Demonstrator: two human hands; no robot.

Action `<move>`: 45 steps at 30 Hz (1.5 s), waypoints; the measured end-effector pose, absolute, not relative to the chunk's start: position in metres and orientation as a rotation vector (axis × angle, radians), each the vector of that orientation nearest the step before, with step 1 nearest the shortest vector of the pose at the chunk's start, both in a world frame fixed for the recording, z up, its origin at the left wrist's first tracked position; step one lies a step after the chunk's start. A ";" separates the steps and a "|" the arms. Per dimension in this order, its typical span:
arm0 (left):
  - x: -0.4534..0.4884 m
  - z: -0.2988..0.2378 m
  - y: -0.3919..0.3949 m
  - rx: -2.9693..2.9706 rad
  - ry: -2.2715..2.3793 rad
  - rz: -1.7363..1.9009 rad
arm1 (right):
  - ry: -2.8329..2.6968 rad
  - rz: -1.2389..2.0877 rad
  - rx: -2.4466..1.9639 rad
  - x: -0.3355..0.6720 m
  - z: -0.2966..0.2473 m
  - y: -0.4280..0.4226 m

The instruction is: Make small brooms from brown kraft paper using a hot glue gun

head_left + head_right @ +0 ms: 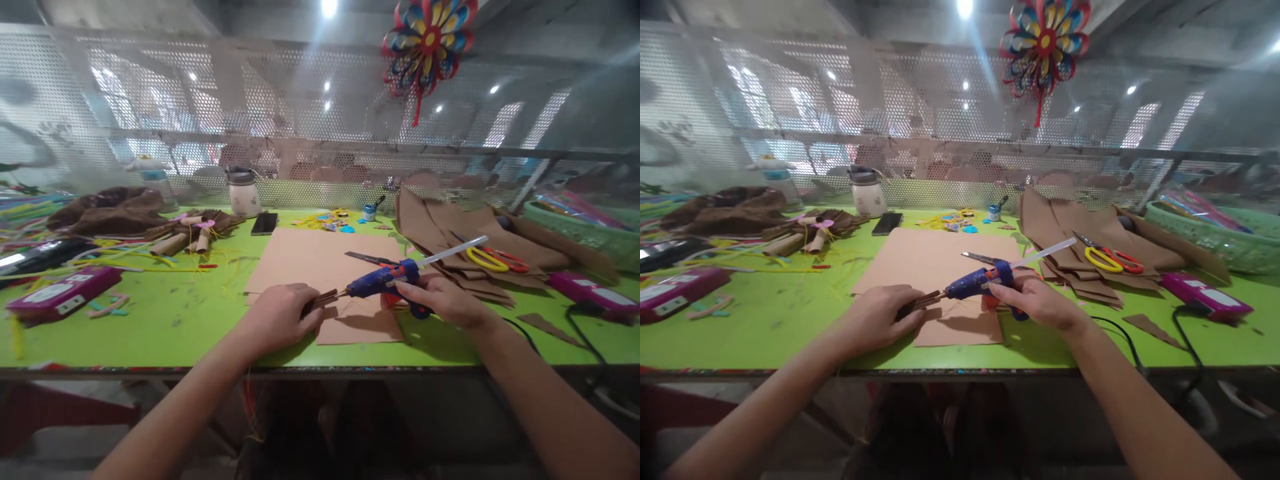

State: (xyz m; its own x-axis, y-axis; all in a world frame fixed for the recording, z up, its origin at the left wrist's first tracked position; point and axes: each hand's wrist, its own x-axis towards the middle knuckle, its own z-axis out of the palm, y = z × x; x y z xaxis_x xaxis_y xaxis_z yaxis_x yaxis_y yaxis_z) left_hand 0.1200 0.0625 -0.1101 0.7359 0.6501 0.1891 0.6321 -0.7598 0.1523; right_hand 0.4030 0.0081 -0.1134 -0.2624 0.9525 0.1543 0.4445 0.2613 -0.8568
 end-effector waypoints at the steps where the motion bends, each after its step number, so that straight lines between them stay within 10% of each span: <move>1: 0.120 -0.110 0.062 2.860 1.051 0.353 | -1.837 0.911 -1.283 0.403 -0.114 0.007; 45: 0.120 -0.115 0.062 2.884 1.068 0.323 | -1.914 0.726 -1.301 0.397 -0.118 0.003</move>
